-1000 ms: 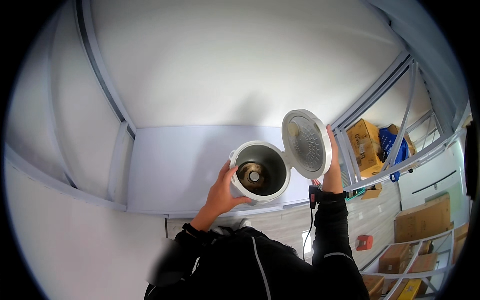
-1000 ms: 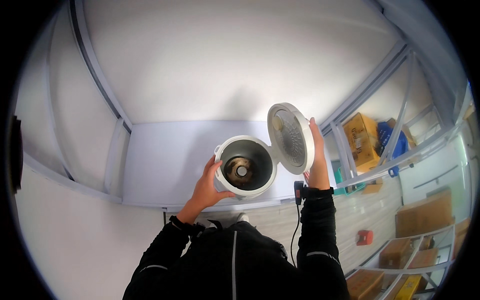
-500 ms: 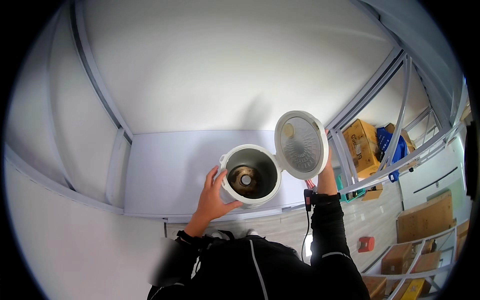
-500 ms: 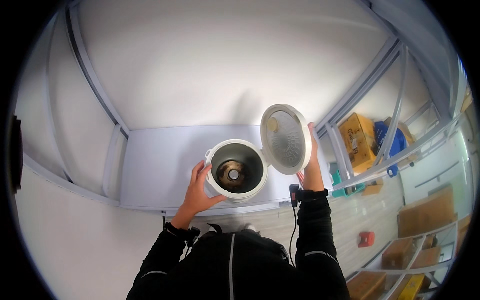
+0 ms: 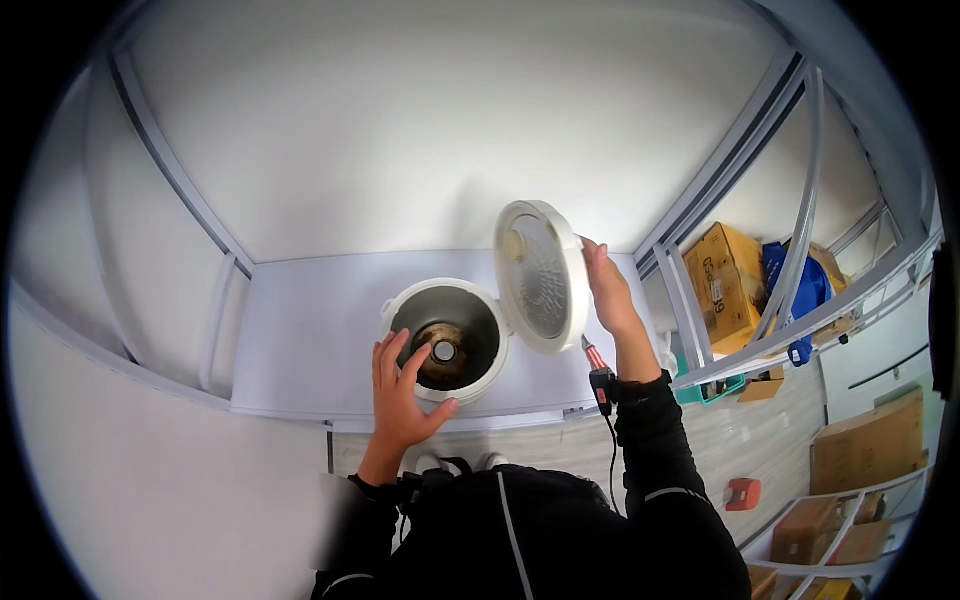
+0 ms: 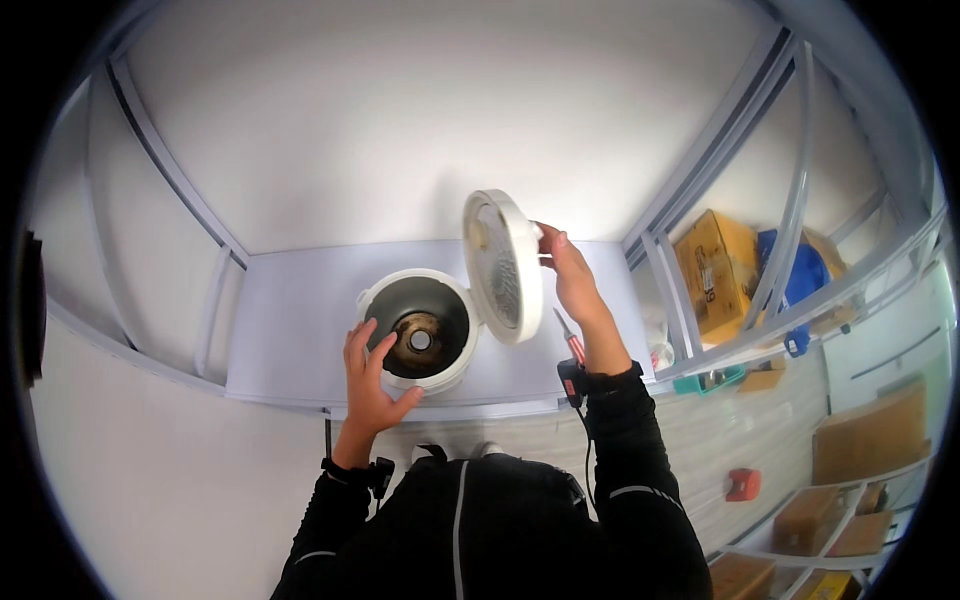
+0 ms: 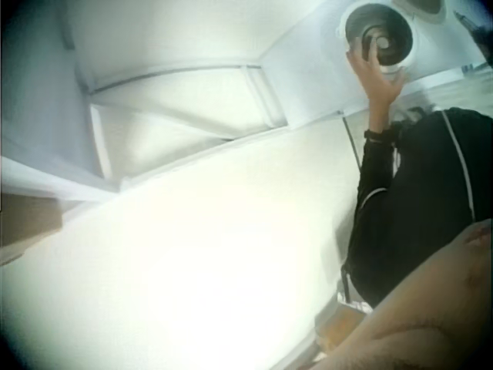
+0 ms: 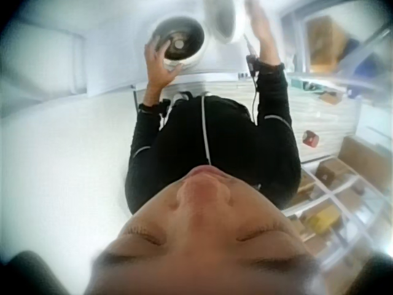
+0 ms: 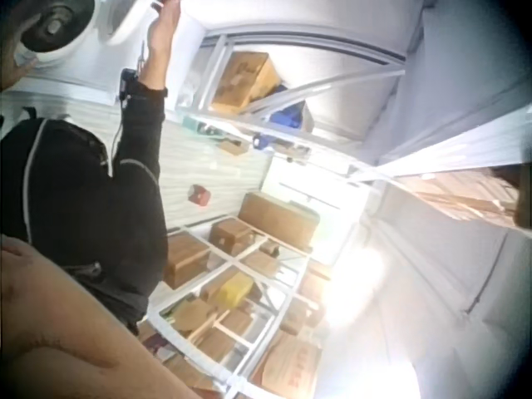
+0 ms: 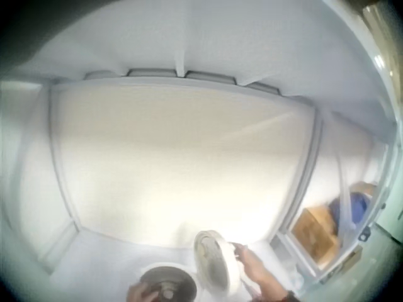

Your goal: The person assembles a white rice cooker by screwing a socket into the base, inserting a red wire, and attaching the inner pot and lid. The person then repeats the process on a second unit, using a screwdriver to secure the socket and wire.

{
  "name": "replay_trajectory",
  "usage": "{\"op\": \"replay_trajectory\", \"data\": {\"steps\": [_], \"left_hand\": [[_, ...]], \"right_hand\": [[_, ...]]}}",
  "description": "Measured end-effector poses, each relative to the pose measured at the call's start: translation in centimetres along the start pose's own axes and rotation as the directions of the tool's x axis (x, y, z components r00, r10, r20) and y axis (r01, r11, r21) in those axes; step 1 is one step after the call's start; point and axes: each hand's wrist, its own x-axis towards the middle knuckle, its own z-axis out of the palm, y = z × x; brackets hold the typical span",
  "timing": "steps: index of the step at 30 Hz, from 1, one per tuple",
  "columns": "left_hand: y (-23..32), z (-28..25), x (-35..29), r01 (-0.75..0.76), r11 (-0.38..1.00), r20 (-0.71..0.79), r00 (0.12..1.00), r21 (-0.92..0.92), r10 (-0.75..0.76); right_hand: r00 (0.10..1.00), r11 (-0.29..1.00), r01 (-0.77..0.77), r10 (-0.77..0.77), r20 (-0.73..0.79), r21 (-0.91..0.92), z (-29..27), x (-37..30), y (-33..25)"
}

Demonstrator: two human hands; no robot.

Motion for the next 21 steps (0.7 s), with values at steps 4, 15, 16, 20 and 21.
{"op": "replay_trajectory", "data": {"steps": [4, 15, 16, 20, 21], "left_hand": [[2.0, 0.8, 0.5, 0.019, 0.996, 0.078, 0.997, 0.093, -0.027], [5.3, 2.6, -0.2, 0.075, 0.98, -0.061, 0.996, 0.183, -0.065], [5.6, 2.9, -0.4, 0.084, 0.981, -0.081, 0.994, 0.173, -0.07], [6.1, 3.9, -1.1, 0.157, 0.979, -0.148, 0.979, 0.131, -0.137], [6.1, 4.1, -1.1, 0.173, 0.979, -0.156, 0.976, 0.111, -0.155]], "right_hand": [[1.0, 1.0, -0.03, 0.03, 0.002, -0.002, -2.6, -0.2, 1.0], [0.859, 0.211, -0.276, 0.491, -0.142, -0.938, -8.1, -8.6, 13.1], [0.811, 0.137, -0.252, 0.569, -0.132, -0.958, -8.0, -9.6, 13.7], [0.684, 0.144, -0.278, 0.724, -0.091, -0.95, -7.0, -12.0, 13.0], [0.679, 0.147, -0.282, 0.728, -0.089, -0.948, -7.2, -12.2, 13.4]]}}
